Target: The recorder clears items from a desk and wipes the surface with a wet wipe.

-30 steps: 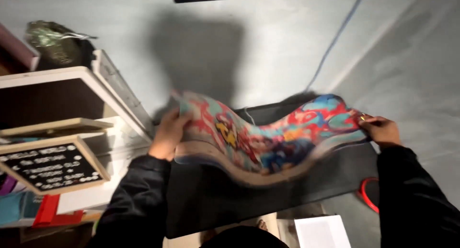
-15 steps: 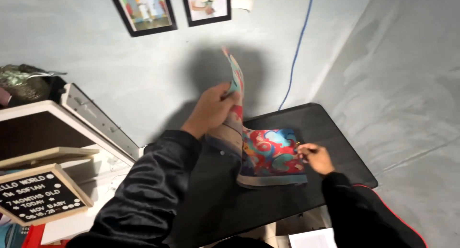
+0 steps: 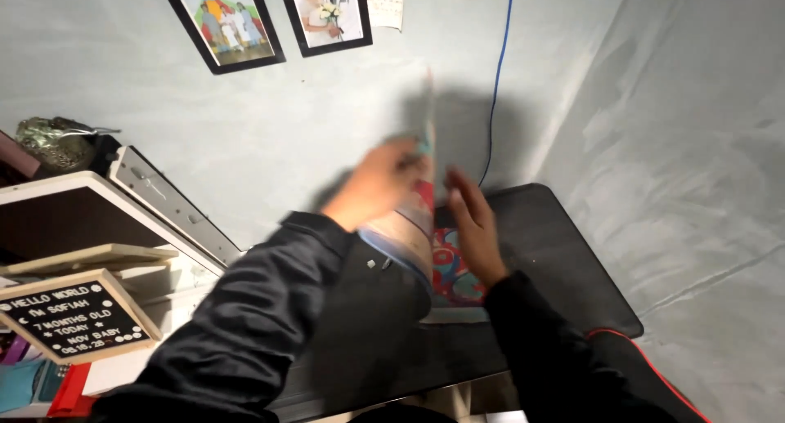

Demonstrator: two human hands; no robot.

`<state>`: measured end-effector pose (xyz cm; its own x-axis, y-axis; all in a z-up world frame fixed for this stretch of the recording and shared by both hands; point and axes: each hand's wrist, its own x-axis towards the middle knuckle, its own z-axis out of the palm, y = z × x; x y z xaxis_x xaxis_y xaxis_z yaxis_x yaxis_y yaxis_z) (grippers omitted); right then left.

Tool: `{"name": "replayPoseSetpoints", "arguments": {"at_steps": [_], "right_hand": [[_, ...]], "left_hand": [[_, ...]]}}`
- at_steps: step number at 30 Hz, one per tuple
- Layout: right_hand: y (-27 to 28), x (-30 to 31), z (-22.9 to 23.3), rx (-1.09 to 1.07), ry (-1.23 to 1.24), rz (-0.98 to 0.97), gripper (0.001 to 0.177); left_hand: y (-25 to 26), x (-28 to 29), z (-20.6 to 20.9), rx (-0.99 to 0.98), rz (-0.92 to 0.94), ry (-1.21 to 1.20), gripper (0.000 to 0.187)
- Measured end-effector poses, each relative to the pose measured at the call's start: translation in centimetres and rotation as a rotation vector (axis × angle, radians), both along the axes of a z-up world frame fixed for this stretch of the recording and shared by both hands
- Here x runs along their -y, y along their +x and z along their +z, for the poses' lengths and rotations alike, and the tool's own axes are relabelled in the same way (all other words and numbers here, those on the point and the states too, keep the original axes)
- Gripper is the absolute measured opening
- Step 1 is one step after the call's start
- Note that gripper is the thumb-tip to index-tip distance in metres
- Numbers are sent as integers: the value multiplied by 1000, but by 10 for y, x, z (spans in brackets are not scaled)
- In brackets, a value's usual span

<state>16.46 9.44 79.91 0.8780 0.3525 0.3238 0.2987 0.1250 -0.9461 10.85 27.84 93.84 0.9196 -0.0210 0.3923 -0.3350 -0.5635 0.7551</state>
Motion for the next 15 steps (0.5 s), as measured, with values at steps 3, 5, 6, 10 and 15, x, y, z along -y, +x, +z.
{"name": "replayPoseSetpoints", "arguments": {"at_steps": [3,5,6,10,15], "right_hand": [[-27,-28,55,166,389,155,62],[0,-44,7,188,519,190,66],[27,-51,-52,207,371,116,64],[16,-63,-152,119,67,23,53],[71,-12,-302,373,-622,-51,75]], "left_hand": [[5,33,4,60,47,51,23],[14,41,29,111,79,46,24],[19,42,47,139,24,2,29],[46,31,121,502,-142,85,36],[55,4,166,506,-53,256,36]]}}
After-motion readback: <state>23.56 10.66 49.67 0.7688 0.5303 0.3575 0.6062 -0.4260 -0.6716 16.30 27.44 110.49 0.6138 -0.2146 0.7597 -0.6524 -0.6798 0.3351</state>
